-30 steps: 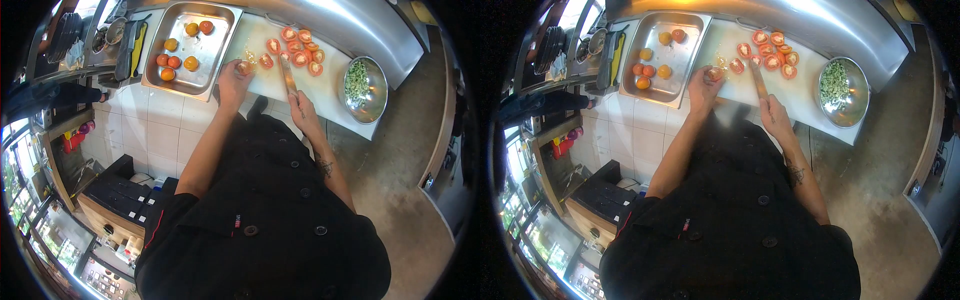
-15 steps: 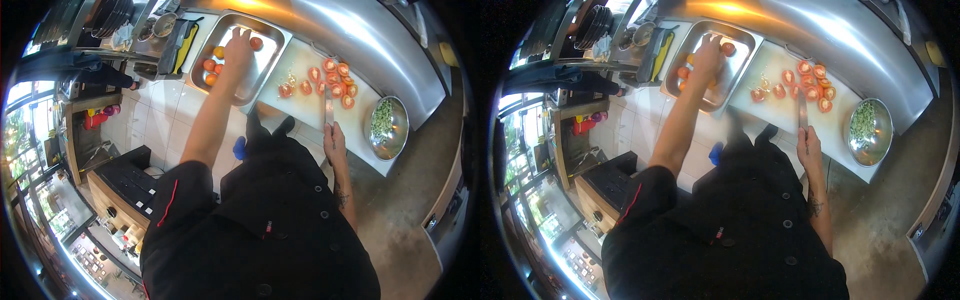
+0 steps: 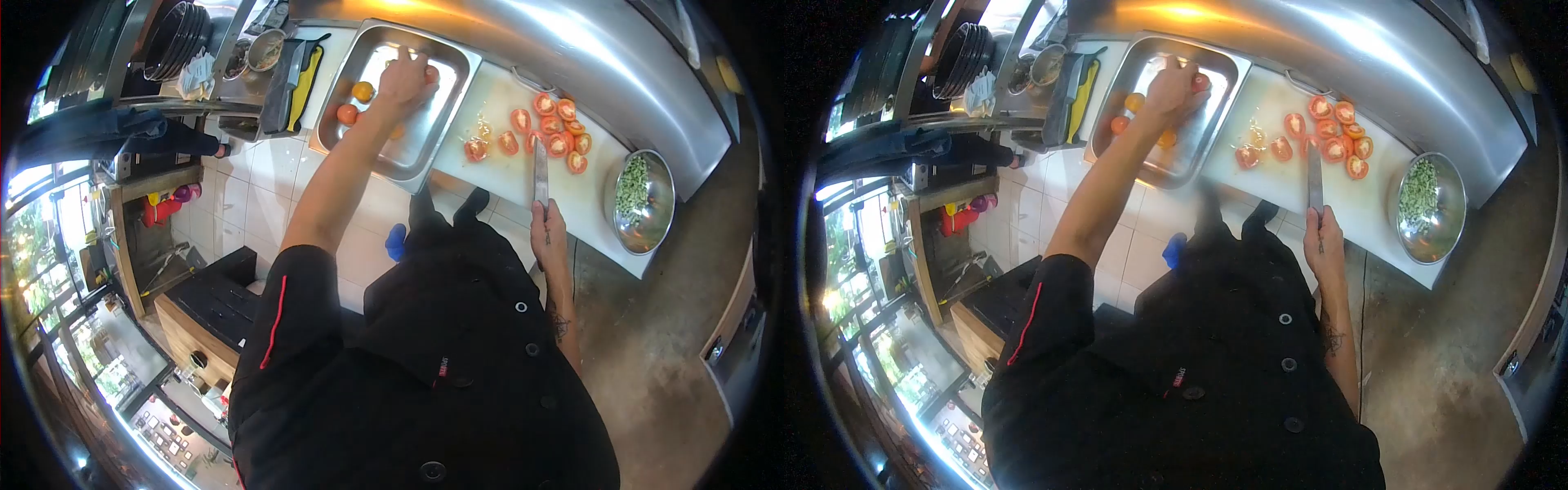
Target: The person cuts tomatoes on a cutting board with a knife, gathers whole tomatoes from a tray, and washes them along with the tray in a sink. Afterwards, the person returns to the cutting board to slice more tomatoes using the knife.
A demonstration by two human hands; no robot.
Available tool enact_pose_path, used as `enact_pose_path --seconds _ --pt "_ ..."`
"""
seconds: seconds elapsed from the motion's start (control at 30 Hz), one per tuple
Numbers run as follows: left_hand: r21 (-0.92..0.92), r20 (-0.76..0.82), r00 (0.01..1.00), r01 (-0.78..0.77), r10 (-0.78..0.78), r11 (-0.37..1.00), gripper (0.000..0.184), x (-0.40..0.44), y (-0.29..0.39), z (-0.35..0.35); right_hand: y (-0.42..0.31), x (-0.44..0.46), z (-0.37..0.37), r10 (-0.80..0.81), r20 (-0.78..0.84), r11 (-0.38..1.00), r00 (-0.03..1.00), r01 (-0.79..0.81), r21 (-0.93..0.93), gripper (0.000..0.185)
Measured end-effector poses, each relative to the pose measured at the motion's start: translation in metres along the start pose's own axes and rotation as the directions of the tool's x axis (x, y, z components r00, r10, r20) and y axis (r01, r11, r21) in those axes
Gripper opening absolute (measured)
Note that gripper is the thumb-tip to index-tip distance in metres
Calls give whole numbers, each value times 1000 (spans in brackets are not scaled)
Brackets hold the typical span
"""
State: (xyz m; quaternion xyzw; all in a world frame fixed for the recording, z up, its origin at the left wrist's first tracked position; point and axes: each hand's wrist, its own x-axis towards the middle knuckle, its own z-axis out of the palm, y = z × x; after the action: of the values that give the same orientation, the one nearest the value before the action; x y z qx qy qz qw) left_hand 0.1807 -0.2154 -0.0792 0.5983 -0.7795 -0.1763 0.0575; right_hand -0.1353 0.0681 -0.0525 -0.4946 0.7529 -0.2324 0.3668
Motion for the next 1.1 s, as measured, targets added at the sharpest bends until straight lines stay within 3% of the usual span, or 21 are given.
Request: enact_pose_path --seconds 0.1,0.17,0.2,0.23,0.27,0.4,0.5,0.57,0.63,0.73,0.77,0.83,0.87,0.93,1.07,1.1 --pt "-120 -32 999 -18 14 993 55 0 -8 4 -6 6 2 32 28 999 999 -33 15 35" --pt "-271 -139 990 -4 -35 963 53 -17 -16 -23 -15 6 0 17 -6 1000 1000 -16 25 35" --pt "-303 -103 986 96 -133 948 56 -33 -12 -50 -19 8 0 -6 -40 999 999 7 37 35" --pt "-254 -99 974 175 -205 951 58 -38 -35 -46 -19 8 0 -2 -49 999 999 4 42 35" --pt "-306 26 962 267 -273 914 59 -54 -36 -70 -20 8 -1 3 -79 999 997 0 42 35" --pt "-288 -42 956 268 -292 919 64 -109 -59 -76 0 8 0 23 -157 1000 987 -24 -8 35" --pt "-275 48 974 228 -223 934 55 -141 -54 -76 -3 2 -4 67 -206 997 976 -59 43 34" --pt "-190 -119 992 -70 48 979 53 -154 -48 -66 10 3 -2 88 -238 995 967 -74 67 35" --pt "-281 -65 997 -63 46 958 53 -158 -46 -59 18 5 -1 110 -271 992 956 -87 95 35" --pt "-717 -23 999 10 -38 697 38 -158 -36 -51 23 5 -4 55 -315 992 947 -15 129 34" --pt "-720 -22 999 5 -31 694 38 -158 -36 -49 23 7 -4 75 -333 995 940 -46 94 34" --pt "-914 179 981 196 -80 354 35 -158 -38 -46 23 9 -5 93 -357 995 930 -77 59 34" --pt "-915 178 981 194 -76 354 35 -158 -44 -41 22 9 -5 95 -364 995 927 -81 54 34" --pt "-968 226 974 223 14 120 33 -156 -58 -31 19 9 -5 97 -374 995 922 -85 49 35" --pt "-989 141 986 136 90 57 29 -153 -70 -30 8 0 -5 87 -385 991 919 -119 -60 32" --pt "-978 208 977 209 -52 23 32 -154 -71 -34 4 -1 -5 55 -402 989 914 -106 -107 31"
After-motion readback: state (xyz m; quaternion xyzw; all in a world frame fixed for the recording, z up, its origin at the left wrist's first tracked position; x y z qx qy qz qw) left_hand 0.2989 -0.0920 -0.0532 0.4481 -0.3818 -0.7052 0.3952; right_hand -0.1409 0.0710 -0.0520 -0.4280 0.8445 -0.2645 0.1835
